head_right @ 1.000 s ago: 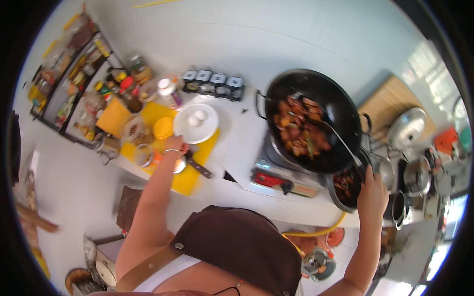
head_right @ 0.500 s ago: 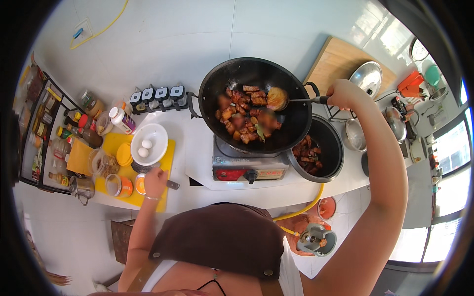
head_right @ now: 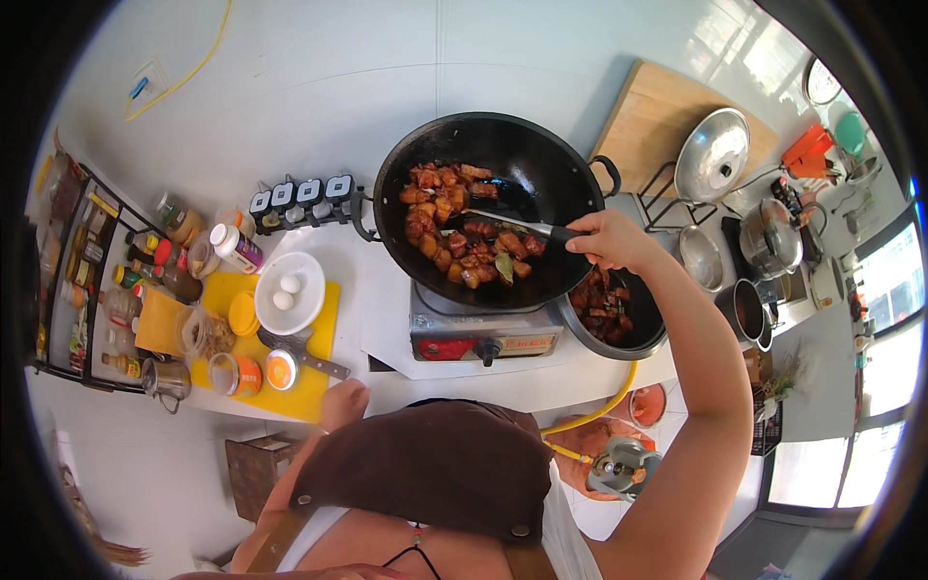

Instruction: The person transfers cooked meat from a wok into a pot using a spatula, adds liquid from a scoop, seasons the dish with packets, and pours additional liquid from a second pot.

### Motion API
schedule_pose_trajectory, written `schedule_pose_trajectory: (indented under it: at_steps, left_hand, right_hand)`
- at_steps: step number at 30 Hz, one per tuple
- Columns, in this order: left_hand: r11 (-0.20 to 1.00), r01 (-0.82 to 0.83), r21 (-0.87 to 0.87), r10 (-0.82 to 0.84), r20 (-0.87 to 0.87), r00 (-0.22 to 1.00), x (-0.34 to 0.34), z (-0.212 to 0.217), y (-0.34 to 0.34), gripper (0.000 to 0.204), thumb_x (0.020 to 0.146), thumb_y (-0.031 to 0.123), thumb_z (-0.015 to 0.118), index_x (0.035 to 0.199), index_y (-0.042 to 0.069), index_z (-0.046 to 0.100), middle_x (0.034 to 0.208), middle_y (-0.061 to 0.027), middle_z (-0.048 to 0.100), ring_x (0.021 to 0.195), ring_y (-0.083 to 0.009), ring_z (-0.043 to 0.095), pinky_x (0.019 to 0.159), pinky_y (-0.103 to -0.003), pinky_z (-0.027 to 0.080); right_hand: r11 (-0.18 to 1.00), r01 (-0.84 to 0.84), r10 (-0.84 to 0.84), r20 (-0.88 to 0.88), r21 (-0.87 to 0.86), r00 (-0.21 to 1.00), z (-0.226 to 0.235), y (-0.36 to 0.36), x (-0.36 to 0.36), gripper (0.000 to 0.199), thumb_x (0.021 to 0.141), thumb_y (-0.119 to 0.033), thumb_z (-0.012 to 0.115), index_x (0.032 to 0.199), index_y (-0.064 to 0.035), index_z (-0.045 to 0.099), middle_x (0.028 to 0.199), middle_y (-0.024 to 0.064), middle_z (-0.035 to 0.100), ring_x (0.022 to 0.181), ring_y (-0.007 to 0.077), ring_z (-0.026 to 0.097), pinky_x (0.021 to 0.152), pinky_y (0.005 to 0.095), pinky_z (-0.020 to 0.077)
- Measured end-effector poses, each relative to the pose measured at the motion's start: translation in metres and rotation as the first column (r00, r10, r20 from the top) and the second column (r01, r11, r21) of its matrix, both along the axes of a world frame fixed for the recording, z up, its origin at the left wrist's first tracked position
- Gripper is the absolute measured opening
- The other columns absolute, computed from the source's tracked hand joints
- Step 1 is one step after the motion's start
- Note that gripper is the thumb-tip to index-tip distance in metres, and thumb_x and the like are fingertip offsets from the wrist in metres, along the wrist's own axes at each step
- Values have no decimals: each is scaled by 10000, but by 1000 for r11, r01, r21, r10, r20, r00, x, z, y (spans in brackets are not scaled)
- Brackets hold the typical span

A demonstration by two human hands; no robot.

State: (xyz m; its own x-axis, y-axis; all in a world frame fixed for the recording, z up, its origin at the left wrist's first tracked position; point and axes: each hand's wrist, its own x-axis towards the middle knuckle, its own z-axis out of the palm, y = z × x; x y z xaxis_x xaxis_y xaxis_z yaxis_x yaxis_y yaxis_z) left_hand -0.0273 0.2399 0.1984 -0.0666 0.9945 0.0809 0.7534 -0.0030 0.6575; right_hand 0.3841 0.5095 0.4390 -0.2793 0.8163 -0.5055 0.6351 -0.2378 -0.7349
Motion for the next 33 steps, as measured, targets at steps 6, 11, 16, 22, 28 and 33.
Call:
schedule_pose_trajectory:
  at_steps: [6, 11, 16, 22, 28, 33]
  left_hand:
    - [996, 67, -52, -67, -2, 998, 3, 1, 5, 159, 787, 189, 672, 756, 54, 595, 633, -107, 601, 576, -269, 602, 532, -363, 478]
    - [999, 37, -39, -41, -95, 995, -3, -29, -12, 196, 742, 197, 701, 792, 39, 596, 765, -137, 624, 692, -297, 614, 593, -384, 487]
    - [983, 135, 123, -110, -189, 976, 2, -45, -24, 288, 704, 201, 722, 879, 0, 613, 965, -201, 630, 889, -352, 611, 754, -412, 502]
    - [987, 149, 54, -137, -187, 973, 0, -56, -35, 358, 694, 214, 732, 944, -17, 619, 1059, -240, 618, 1002, -369, 592, 850, -415, 491]
    - [988, 151, -42, -156, -244, 957, 3, -58, -43, 381, 698, 240, 733, 958, -13, 618, 1112, -244, 594, 1040, -376, 570, 870, -424, 481]
    - [969, 173, -175, -222, -318, 922, 8, -54, -39, 388, 702, 264, 730, 952, -10, 615, 1167, -260, 559, 1070, -388, 549, 882, -434, 473]
  right_hand:
    - [998, 50, -48, -36, 47, 998, -3, -14, -3, 205, 839, -112, 647, 1025, -28, 657, 562, 3, 461, 417, 66, 339, 376, 228, 232]
    - [996, 69, -65, -69, 55, 995, 1, -24, -12, 201, 849, -124, 642, 1024, -25, 654, 565, 0, 452, 421, 63, 343, 377, 227, 232]
    - [994, 103, -97, -120, 46, 988, -9, -22, -13, 234, 857, -132, 634, 1067, -29, 637, 576, -2, 456, 422, 60, 344, 378, 224, 231]
    - [990, 125, -119, -82, 69, 989, -1, -34, -5, 268, 853, -146, 638, 1094, -29, 630, 582, -5, 463, 426, 58, 342, 380, 227, 231]
    - [987, 124, -117, -77, 101, 990, 20, -54, 12, 258, 850, -137, 634, 1083, -27, 640, 582, -7, 473, 430, 53, 340, 383, 218, 221]
    - [985, 140, -135, -49, 104, 990, 46, -74, 22, 255, 848, -123, 624, 1081, -18, 641, 593, -5, 476, 435, 46, 333, 384, 207, 206]
